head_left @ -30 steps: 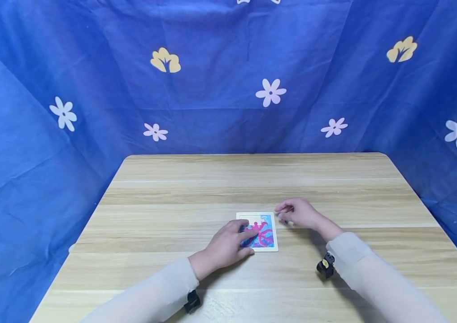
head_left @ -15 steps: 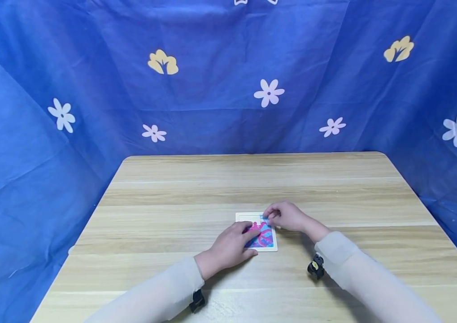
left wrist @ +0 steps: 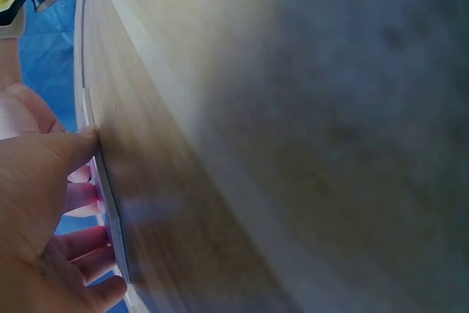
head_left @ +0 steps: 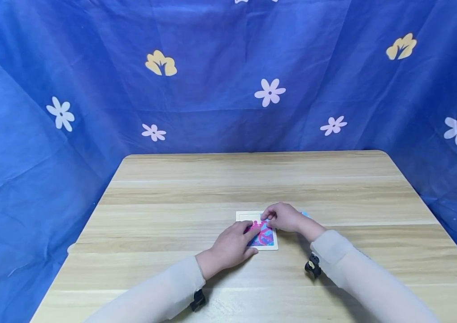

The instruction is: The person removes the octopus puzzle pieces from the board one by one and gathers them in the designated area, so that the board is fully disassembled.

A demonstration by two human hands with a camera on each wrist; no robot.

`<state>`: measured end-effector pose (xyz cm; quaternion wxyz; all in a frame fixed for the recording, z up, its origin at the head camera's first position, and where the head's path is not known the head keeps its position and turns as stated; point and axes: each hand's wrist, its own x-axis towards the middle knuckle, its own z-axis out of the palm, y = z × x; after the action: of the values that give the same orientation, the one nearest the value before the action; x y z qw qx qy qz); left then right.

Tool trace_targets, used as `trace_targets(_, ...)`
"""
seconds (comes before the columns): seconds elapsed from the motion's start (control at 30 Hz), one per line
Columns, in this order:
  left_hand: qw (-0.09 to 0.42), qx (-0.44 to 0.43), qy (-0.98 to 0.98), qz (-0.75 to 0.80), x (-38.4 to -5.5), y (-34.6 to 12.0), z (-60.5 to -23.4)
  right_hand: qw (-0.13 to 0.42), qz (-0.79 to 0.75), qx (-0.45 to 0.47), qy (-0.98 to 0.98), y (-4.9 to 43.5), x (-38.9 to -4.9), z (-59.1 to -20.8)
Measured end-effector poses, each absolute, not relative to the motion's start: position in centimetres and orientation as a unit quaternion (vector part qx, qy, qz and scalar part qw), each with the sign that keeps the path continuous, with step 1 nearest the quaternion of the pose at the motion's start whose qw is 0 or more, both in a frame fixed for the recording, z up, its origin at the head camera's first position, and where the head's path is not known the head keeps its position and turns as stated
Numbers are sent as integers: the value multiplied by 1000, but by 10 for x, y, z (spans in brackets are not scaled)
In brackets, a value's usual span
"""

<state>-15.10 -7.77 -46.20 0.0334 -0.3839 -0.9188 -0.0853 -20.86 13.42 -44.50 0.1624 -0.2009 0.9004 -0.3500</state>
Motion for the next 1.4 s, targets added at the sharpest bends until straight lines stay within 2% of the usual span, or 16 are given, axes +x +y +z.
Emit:
trace_targets(0.3, 35, -386, -918, -79, -151, -77, -464, 125, -293, -205, 926, 131, -207, -445)
trace_targets(0.57, 39, -388, -917, -78, -152, -77, -464, 113, -314, -222, 916, 132, -209, -443)
trace_targets(0.93, 38, -387, -918, -77, -151, -76, -464, 123, -373, -155, 907, 135, -209, -442)
trace_targets(1.13, 33, -382, -920, -78, -150, -76, -464, 119, -379, -159, 904, 138, -210, -445)
trace_targets(1.4, 28, -381, -921, -80, -148, -76, -461, 141, -429, -127, 883, 152, -214, -442)
